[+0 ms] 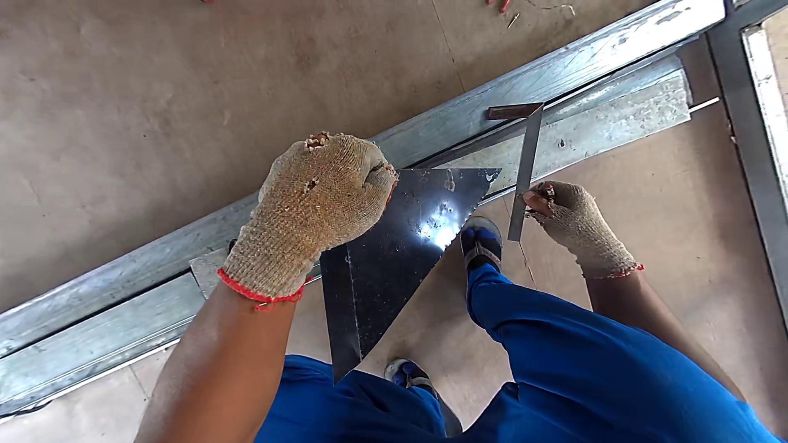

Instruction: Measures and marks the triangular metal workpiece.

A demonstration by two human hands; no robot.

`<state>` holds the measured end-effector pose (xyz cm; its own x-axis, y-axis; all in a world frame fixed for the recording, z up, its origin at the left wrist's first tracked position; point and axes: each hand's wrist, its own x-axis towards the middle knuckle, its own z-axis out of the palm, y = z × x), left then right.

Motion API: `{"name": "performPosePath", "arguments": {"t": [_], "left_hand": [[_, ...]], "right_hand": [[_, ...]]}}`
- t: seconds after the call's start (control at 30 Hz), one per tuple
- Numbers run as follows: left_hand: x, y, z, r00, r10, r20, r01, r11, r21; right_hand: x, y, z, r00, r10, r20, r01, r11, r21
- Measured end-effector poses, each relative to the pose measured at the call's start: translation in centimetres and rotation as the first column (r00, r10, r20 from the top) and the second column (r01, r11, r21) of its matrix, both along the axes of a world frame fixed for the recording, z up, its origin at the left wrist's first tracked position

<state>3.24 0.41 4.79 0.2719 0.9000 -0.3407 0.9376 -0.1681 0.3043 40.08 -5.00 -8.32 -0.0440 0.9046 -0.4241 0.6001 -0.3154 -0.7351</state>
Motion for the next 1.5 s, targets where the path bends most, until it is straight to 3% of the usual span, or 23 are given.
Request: {"name": "performPosePath", "arguments": {"t": [0.6,1.5], "left_hand": [[0.7,-1.4,0.3,0.997,-0.071,-0.007,0.072,0.984,0.165],[0.5,-1.3,-0.1,0.998,-0.059,-0.014,0.060,0.983,0.173]], "right_hand": [[1.0,-0.1,-0.7,1.000,0.018,-0.019,-0.018,0.999,-0.030],[1.3,0.3,-0.8,0.999,0.038,0.003,-0.038,0.999,-0.020]]}}
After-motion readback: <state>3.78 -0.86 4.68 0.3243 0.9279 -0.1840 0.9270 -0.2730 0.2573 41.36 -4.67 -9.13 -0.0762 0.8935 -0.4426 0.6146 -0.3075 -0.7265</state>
